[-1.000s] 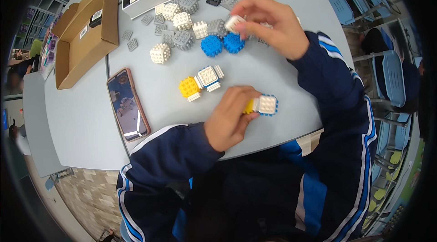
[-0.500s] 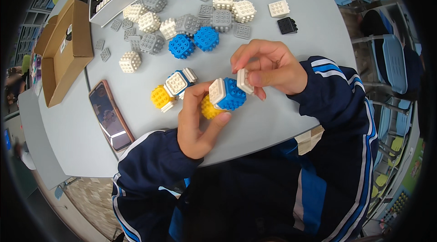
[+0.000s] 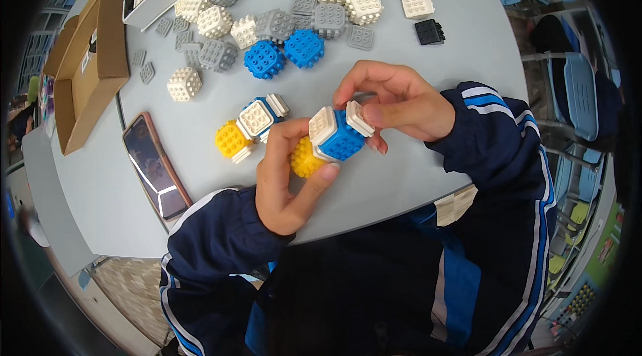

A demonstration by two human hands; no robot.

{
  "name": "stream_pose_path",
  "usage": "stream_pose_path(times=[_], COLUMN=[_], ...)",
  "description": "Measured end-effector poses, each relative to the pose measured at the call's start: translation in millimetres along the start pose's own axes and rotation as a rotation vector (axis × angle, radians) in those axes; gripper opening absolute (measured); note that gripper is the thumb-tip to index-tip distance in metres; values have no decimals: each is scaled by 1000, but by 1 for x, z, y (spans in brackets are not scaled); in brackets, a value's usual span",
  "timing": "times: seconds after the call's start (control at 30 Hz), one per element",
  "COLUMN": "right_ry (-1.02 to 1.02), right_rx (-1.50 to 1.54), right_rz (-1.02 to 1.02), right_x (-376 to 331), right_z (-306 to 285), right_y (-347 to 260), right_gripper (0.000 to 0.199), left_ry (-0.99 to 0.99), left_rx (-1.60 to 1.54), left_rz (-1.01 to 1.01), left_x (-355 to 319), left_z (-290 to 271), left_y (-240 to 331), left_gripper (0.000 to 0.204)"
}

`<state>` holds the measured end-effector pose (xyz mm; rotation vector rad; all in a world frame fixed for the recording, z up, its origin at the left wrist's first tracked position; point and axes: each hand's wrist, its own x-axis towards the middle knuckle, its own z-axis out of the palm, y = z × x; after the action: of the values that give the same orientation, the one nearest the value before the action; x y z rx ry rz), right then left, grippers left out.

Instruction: The person assembles small interlocking plastic blocks into two symmetrical structures. They pick up blue, yellow, and white blocks from the table, connect them by hand, and arrange them into two identical units on the table.

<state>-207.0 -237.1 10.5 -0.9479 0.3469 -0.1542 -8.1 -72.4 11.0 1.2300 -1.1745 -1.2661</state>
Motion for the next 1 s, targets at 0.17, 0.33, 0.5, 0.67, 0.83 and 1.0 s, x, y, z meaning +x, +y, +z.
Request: stream_pose_path(times=[0.17, 0.33, 0.5, 0.67, 0.83, 1.0], right_ry=[-45, -107, -147, -180, -207, -229], right_rx=[25, 81, 121, 129, 109, 41], right_rz=[32, 97, 104, 87, 112, 76], right_x=[-1, -1, -3, -2, -1, 0], right_z=[6, 4, 3, 0, 0, -4], right_y=[-5, -2, 1, 4, 2, 7], right_gripper=[36, 54, 50, 55, 59, 58], left_ry=[-30, -48, -46, -103, -80, -59], left_rx=[16, 33, 57, 107, 163, 213], left_rz=[53, 84, 79, 12, 115, 144], left_x=[1, 2, 0, -3, -4, -3], left_z=[-1, -2, -3, -6, -5, -4], left_y=[1, 2, 3, 8, 4, 4], left_gripper=[45, 43, 42, 46, 45, 45])
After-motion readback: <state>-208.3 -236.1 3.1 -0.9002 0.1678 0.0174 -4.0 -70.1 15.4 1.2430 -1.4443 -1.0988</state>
